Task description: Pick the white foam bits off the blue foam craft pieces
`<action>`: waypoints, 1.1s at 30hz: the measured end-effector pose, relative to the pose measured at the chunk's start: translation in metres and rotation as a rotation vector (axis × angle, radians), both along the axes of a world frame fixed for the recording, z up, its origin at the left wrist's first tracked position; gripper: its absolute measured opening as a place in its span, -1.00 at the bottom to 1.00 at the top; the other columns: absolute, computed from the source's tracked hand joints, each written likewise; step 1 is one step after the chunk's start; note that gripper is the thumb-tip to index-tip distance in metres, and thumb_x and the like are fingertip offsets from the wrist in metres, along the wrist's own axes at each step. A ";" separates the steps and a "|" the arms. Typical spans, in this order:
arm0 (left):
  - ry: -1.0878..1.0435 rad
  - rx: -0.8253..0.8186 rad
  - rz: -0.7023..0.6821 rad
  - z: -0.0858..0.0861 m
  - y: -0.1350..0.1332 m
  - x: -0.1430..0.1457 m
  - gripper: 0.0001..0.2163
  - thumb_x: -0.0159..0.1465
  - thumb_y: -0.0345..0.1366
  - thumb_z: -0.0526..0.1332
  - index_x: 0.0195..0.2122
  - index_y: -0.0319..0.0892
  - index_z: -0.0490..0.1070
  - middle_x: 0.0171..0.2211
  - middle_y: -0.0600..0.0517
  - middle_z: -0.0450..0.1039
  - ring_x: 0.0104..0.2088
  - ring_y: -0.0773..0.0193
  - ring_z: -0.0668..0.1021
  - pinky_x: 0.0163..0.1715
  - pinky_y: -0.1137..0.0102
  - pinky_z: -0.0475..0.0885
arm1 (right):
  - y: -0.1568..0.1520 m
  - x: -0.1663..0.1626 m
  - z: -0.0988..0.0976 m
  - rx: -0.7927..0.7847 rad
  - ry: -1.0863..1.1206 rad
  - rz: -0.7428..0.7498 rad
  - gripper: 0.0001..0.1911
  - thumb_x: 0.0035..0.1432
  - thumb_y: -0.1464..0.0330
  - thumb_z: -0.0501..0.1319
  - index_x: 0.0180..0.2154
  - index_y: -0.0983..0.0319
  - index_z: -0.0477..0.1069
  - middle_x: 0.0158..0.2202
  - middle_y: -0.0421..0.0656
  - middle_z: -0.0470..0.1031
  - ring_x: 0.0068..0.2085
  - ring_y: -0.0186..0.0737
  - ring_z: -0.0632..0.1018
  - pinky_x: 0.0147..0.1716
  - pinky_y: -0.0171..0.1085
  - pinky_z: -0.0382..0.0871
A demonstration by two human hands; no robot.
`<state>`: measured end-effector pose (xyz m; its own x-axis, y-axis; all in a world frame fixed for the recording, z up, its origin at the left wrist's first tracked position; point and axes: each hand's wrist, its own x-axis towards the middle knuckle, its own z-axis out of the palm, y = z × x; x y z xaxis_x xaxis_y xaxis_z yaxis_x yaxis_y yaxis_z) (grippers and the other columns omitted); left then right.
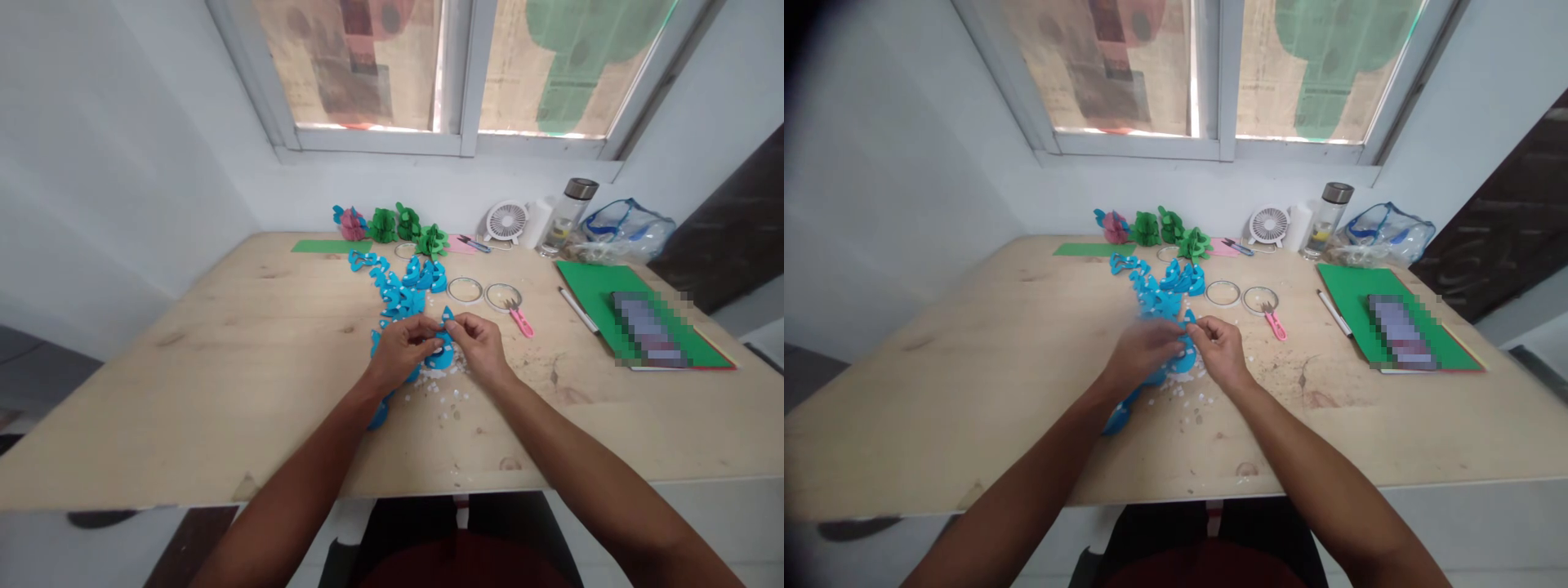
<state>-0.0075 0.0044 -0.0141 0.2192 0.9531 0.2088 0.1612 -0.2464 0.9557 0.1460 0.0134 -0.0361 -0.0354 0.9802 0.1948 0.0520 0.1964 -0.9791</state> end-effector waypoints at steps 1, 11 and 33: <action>-0.008 -0.003 0.001 0.000 0.000 0.000 -0.88 0.02 -0.30 0.29 -0.40 -0.19 0.48 -0.47 0.03 0.54 -0.43 0.28 0.54 -0.42 0.42 0.45 | 0.000 0.000 0.000 -0.005 0.010 0.000 -0.69 -0.01 0.14 0.23 -0.52 0.27 0.39 -0.61 -0.25 0.32 -0.57 -0.37 0.28 -0.56 -0.35 0.17; -0.164 -0.198 0.049 0.005 -0.005 0.001 -0.85 -0.05 -0.25 0.36 -0.48 -0.20 0.49 -0.57 0.05 0.49 -0.52 0.30 0.50 -0.57 0.47 0.38 | -0.001 -0.002 0.003 -0.053 0.078 0.027 -0.64 -0.07 0.08 0.26 -0.53 0.26 0.38 -0.60 -0.23 0.35 -0.54 -0.36 0.32 -0.55 -0.36 0.18; -0.209 -0.332 -0.045 0.004 -0.004 -0.001 -0.76 -0.10 -0.20 0.39 -0.55 -0.22 0.39 -0.67 0.10 0.37 -0.65 0.43 0.38 -0.66 0.53 0.25 | -0.004 -0.008 0.002 -0.082 0.169 0.108 -0.64 -0.08 0.08 0.27 -0.53 0.25 0.35 -0.61 -0.27 0.28 -0.55 -0.38 0.28 -0.54 -0.36 0.15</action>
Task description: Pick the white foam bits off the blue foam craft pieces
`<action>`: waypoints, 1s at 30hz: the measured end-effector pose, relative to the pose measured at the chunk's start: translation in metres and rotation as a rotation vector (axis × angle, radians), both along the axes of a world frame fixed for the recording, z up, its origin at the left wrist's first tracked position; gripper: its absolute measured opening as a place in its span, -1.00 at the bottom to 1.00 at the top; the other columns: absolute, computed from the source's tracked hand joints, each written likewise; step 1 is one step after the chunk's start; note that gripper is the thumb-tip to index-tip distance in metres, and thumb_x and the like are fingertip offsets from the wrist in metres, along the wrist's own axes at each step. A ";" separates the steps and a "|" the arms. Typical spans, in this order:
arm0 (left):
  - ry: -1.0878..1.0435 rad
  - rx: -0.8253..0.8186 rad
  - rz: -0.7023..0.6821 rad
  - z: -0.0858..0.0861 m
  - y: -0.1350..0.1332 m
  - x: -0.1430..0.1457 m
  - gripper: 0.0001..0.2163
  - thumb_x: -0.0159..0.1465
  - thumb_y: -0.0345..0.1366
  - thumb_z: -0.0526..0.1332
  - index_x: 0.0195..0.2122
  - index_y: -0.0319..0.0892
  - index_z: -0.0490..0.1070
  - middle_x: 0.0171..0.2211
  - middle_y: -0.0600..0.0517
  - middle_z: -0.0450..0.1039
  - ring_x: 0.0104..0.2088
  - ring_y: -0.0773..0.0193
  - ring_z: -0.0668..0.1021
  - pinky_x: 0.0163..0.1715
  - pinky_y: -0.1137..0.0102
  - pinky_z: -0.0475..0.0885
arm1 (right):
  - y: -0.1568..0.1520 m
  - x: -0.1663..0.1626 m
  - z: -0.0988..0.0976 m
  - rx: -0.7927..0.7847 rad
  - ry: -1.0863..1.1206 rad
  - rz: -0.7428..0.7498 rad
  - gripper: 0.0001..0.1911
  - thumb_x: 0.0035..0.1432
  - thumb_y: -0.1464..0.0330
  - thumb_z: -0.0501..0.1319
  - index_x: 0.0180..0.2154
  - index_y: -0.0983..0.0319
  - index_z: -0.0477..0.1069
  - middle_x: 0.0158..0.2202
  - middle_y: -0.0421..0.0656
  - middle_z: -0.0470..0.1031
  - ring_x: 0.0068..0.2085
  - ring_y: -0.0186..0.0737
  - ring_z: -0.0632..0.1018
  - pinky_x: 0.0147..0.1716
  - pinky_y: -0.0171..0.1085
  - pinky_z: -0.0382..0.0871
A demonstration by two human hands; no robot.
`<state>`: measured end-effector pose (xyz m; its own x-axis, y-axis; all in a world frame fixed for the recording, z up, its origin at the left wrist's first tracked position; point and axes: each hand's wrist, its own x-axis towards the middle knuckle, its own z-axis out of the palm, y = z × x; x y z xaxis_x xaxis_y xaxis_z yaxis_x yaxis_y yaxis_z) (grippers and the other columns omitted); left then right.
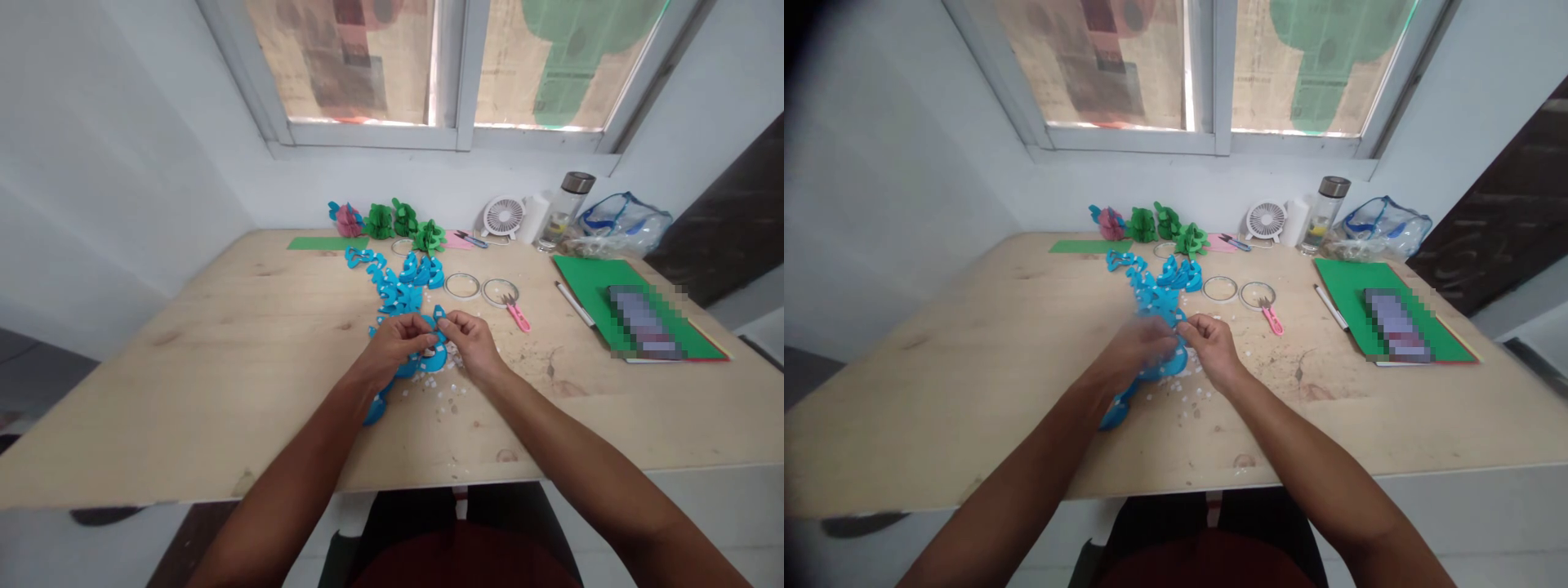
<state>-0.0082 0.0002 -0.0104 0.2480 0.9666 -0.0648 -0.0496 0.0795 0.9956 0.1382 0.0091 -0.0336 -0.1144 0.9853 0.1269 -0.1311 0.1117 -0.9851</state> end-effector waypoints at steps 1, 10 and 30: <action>-0.002 -0.007 0.004 0.000 0.000 0.001 -0.76 -0.11 -0.20 0.39 -0.55 -0.22 0.39 -0.67 0.10 0.37 -0.65 0.42 0.38 -0.67 0.53 0.24 | 0.000 0.000 -0.001 0.004 -0.010 -0.002 -0.64 -0.07 0.08 0.26 -0.54 0.25 0.34 -0.62 -0.27 0.27 -0.56 -0.38 0.27 -0.55 -0.36 0.15; 0.080 -0.003 0.112 0.005 -0.003 0.006 -0.79 -0.11 -0.21 0.37 -0.57 -0.23 0.42 -0.66 0.10 0.37 -0.64 0.44 0.34 -0.70 0.54 0.16 | -0.002 -0.003 -0.001 0.042 -0.102 -0.085 -0.66 -0.06 0.11 0.24 -0.57 0.24 0.32 -0.64 -0.27 0.23 -0.57 -0.38 0.24 -0.58 -0.36 0.11; 0.205 0.197 0.093 -0.002 0.002 0.004 -0.81 -0.01 -0.20 0.32 -0.56 -0.23 0.43 -0.62 0.08 0.40 -0.58 0.39 0.40 -0.57 0.49 0.31 | -0.002 -0.002 -0.003 0.133 -0.205 -0.145 -0.72 0.00 0.18 0.20 -0.57 0.24 0.35 -0.63 -0.26 0.24 -0.54 -0.36 0.26 -0.54 -0.35 0.14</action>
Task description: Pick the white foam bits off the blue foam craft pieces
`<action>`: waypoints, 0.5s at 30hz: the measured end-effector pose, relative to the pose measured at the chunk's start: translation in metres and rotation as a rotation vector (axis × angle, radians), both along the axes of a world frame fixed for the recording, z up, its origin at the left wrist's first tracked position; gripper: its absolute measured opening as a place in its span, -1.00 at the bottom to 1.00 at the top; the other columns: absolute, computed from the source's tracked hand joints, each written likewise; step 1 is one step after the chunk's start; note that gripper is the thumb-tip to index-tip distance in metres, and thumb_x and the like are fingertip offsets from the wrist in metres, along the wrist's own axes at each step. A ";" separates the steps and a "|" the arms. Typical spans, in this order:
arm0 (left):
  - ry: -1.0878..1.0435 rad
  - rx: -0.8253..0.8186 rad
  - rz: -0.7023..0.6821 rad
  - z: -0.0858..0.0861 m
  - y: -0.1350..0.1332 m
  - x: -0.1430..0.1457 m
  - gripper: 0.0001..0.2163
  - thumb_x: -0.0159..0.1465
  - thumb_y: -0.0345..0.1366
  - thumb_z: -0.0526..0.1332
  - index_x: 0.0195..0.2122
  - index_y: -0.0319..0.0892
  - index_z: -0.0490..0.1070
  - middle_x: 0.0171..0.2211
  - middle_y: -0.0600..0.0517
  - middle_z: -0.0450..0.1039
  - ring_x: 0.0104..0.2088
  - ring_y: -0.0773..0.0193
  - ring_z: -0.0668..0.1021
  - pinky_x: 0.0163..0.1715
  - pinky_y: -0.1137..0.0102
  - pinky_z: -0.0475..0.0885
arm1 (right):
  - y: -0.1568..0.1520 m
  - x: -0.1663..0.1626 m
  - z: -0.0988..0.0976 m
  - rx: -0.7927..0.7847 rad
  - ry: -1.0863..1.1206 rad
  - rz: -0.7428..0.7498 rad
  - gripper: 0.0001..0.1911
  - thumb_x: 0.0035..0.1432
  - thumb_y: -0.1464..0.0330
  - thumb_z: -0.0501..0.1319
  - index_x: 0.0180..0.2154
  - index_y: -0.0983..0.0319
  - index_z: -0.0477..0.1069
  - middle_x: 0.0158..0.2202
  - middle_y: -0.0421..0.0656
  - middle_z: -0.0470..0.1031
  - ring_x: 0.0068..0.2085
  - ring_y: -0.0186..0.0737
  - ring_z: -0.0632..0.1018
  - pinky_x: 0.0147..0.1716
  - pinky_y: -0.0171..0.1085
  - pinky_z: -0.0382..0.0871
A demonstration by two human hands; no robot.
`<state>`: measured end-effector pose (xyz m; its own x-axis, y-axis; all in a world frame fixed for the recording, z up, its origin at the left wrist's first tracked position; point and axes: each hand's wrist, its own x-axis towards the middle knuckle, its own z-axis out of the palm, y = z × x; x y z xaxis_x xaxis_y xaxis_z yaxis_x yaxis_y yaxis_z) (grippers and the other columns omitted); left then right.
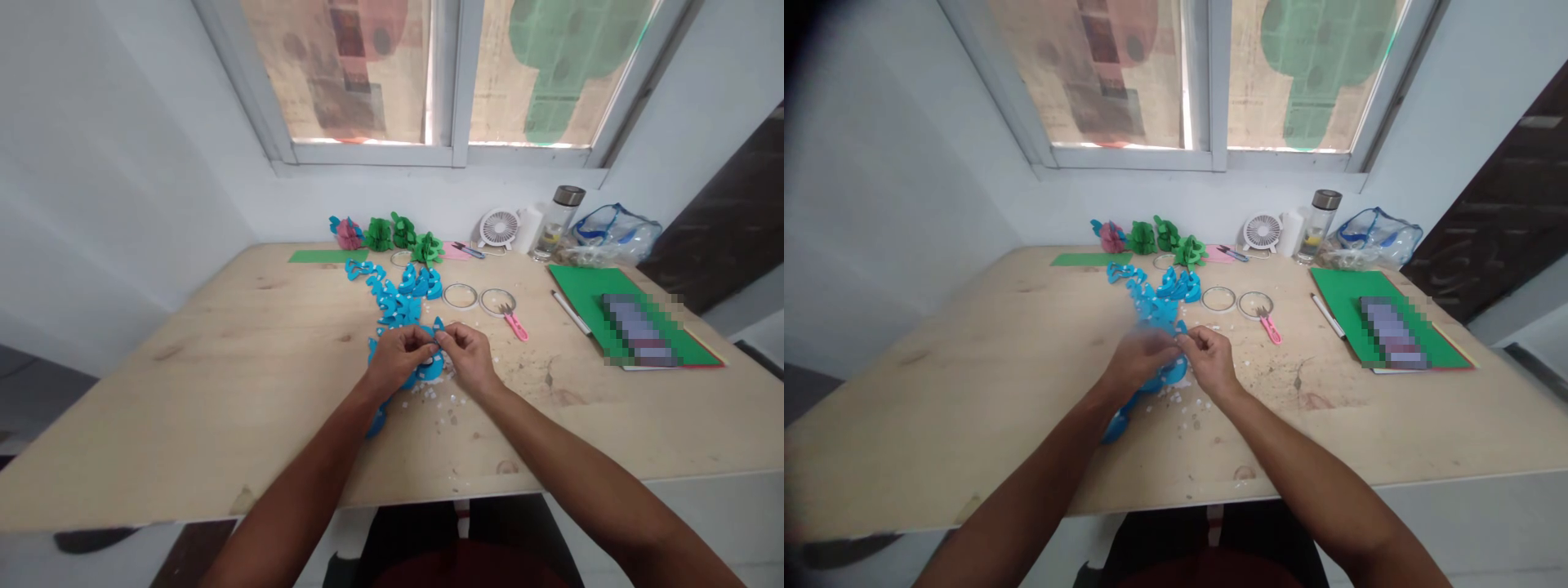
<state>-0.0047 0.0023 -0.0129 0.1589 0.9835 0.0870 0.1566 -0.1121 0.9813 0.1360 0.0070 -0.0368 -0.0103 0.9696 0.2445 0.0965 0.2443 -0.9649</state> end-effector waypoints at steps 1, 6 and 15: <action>0.020 0.017 -0.006 0.000 0.000 -0.001 -0.82 0.00 -0.21 0.31 -0.55 -0.22 0.43 -0.61 0.08 0.42 -0.57 0.38 0.41 -0.56 0.48 0.32 | 0.000 0.000 0.001 -0.001 -0.003 0.000 -0.71 0.00 0.17 0.19 -0.57 0.24 0.34 -0.63 -0.26 0.24 -0.54 -0.36 0.26 -0.55 -0.35 0.14; 0.170 0.292 0.199 0.005 -0.005 -0.003 -0.89 0.06 -0.25 0.29 -0.40 -0.15 0.49 -0.43 0.02 0.51 -0.41 0.26 0.51 -0.34 0.39 0.41 | 0.000 0.001 0.002 -0.006 -0.008 -0.009 -0.71 0.01 0.17 0.19 -0.56 0.25 0.34 -0.64 -0.28 0.21 -0.57 -0.38 0.22 -0.57 -0.36 0.10; 0.566 0.948 0.282 -0.004 -0.002 -0.003 -0.91 0.22 -0.36 0.16 -0.32 -0.19 0.45 -0.37 -0.04 0.53 -0.28 0.20 0.51 -0.24 0.31 0.42 | -0.003 0.002 0.002 0.117 -0.210 -0.032 -0.75 0.06 0.24 0.15 -0.52 0.26 0.39 -0.58 -0.23 0.31 -0.50 -0.33 0.31 -0.47 -0.34 0.19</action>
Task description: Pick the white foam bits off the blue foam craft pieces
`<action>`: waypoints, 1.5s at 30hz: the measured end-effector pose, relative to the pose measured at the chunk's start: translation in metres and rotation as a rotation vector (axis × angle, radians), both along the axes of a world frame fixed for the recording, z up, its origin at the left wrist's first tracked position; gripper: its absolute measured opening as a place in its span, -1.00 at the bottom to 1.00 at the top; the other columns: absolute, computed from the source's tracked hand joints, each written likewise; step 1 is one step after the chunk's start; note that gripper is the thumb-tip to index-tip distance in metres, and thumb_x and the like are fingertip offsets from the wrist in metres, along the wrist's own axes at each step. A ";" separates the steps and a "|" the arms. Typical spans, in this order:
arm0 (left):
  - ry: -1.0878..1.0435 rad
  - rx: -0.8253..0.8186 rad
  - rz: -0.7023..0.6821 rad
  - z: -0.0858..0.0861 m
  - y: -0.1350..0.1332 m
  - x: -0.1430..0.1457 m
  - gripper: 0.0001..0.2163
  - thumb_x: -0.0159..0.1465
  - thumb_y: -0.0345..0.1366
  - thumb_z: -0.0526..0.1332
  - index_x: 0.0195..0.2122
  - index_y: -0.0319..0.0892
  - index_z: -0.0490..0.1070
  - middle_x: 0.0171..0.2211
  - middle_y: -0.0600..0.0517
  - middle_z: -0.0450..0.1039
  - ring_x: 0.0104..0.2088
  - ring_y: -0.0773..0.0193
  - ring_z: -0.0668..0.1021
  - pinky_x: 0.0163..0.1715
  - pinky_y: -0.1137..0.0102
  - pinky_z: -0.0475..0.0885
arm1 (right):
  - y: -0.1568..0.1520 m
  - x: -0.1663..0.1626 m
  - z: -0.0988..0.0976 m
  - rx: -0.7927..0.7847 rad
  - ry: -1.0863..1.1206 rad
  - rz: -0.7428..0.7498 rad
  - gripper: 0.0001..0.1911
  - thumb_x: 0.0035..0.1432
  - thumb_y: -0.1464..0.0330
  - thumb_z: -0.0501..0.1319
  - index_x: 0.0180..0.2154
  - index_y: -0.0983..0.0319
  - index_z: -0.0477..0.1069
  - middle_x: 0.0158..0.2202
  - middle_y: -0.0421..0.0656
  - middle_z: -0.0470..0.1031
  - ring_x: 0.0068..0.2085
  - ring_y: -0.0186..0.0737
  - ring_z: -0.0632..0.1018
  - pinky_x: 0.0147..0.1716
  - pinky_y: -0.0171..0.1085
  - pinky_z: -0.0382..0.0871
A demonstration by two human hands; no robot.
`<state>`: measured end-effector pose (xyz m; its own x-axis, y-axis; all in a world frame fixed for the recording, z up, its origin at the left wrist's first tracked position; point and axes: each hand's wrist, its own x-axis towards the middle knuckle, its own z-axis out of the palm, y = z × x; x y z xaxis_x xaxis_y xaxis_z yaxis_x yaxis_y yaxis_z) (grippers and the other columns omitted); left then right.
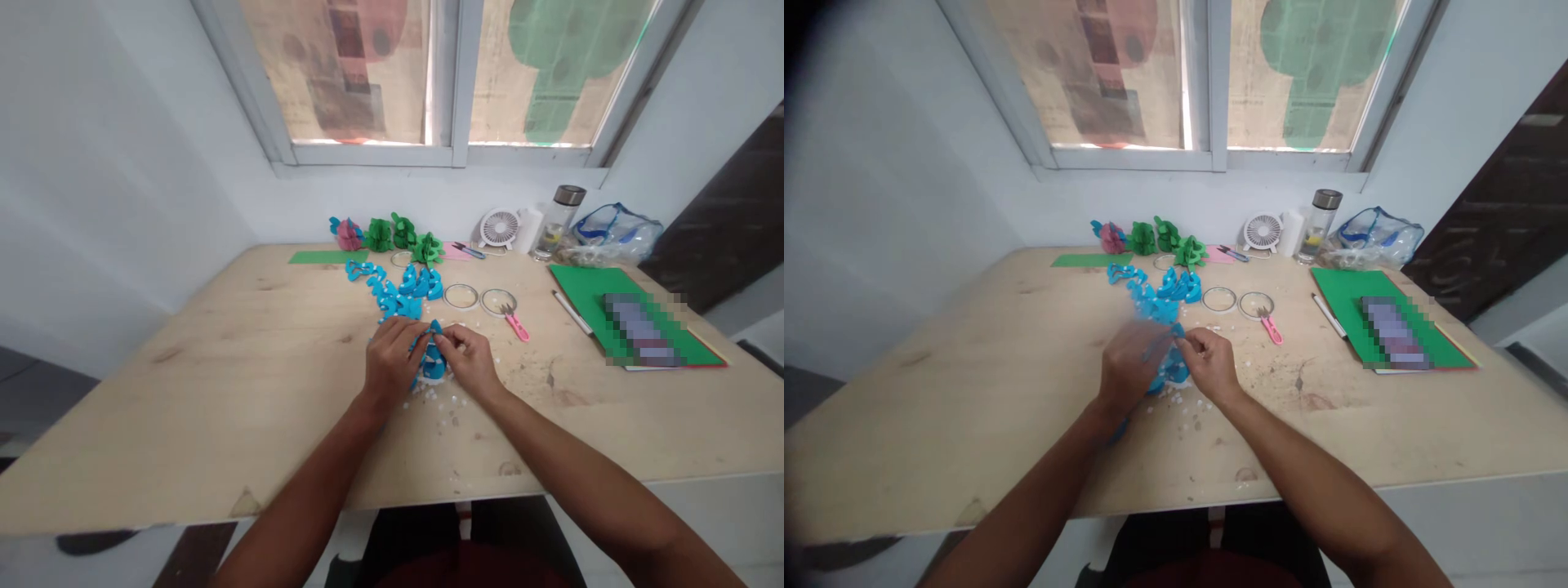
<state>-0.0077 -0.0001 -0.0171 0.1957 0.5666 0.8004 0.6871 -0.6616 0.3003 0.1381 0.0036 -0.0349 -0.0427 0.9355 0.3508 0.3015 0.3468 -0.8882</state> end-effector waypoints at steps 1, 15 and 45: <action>0.026 0.041 0.011 -0.001 0.000 0.000 -0.91 0.22 -0.37 0.15 -0.32 -0.20 0.44 -0.38 -0.04 0.53 -0.29 0.20 0.51 -0.24 0.32 0.42 | 0.000 0.000 0.000 0.013 -0.012 -0.001 -0.75 0.07 0.24 0.15 -0.52 0.26 0.39 -0.58 -0.22 0.32 -0.50 -0.33 0.32 -0.46 -0.34 0.19; 0.069 0.132 0.013 -0.001 0.002 0.001 -0.94 0.20 -0.42 0.18 -0.33 -0.18 0.44 -0.39 -0.03 0.51 -0.28 0.20 0.49 -0.19 0.28 0.40 | 0.001 0.000 -0.001 -0.064 0.008 -0.003 -0.73 0.04 0.21 0.15 -0.55 0.26 0.37 -0.63 -0.28 0.21 -0.56 -0.38 0.23 -0.55 -0.36 0.11; 0.109 -0.100 0.006 -0.002 0.003 -0.002 -0.88 0.27 -0.36 0.06 -0.38 -0.17 0.35 -0.42 -0.01 0.43 -0.32 0.20 0.44 -0.28 0.31 0.34 | 0.005 -0.001 -0.007 -0.152 0.058 0.024 -0.71 0.00 0.19 0.17 -0.61 0.25 0.31 -0.69 -0.31 0.12 -0.60 -0.40 0.17 -0.61 -0.38 0.03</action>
<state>-0.0094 0.0032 -0.0188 0.2745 0.6439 0.7142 0.7233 -0.6277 0.2879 0.1372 0.0082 -0.0423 -0.0492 0.9770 0.2075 0.2416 0.2132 -0.9467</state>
